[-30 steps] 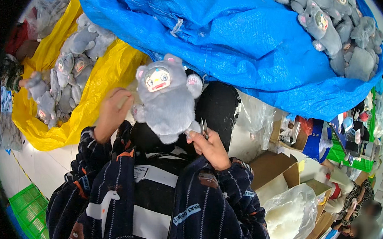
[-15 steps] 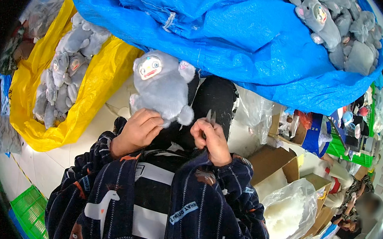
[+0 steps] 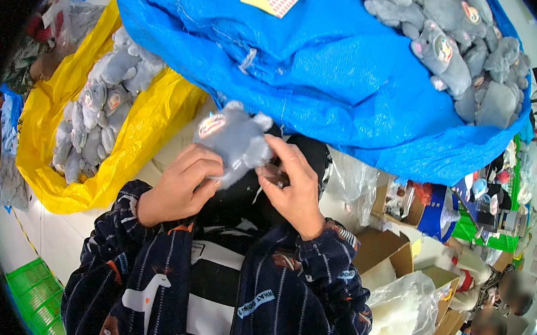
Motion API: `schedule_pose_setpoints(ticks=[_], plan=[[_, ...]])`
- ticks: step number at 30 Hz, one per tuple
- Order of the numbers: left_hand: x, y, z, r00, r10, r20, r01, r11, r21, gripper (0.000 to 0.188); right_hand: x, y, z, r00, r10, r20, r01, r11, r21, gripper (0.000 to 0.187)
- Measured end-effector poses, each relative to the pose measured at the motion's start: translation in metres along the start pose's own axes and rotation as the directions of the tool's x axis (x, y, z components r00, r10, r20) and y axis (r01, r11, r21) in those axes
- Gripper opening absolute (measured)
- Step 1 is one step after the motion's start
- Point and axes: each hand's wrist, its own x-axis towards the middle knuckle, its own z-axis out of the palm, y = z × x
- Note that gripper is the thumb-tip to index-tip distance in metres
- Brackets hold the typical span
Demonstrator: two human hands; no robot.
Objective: The person sits on the floor and repeatedly sews small gray stuffed toys by hand using a needle and thread. They pick up each toy, stitch along seams, and place the finished items into a blue tarp bag.
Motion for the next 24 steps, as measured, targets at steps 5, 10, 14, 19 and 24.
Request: schedule_pose_setpoints(ticks=[5,10,14,19,24], plan=[[0.024,0.024,-0.032,1.0,-0.014,0.001,0.014,0.965,-0.261,0.016,0.026,-0.024,-0.019,0.987,0.037,0.157,-0.052,0.994,0.091,0.024],[0.035,0.035,-0.045,0.996,-0.075,0.053,0.092,0.837,-0.539,0.015,0.024,-0.051,-0.05,0.824,0.358,0.438,-0.561,0.624,0.545,0.022],[0.041,0.03,-0.018,0.993,-0.11,0.048,0.117,0.787,-0.606,0.012,0.016,-0.033,-0.054,0.809,0.395,0.436,-0.588,0.552,0.591,0.024],[0.042,0.023,0.015,1.0,-0.013,-0.018,0.002,0.869,-0.494,0.008,0.012,-0.022,-0.036,0.954,0.296,0.054,-0.289,0.852,0.437,0.022],[0.022,-0.009,0.049,0.95,-0.178,0.255,0.282,0.839,-0.466,0.01,-0.011,0.059,-0.01,0.922,0.32,0.218,-0.366,0.905,0.219,0.02]])
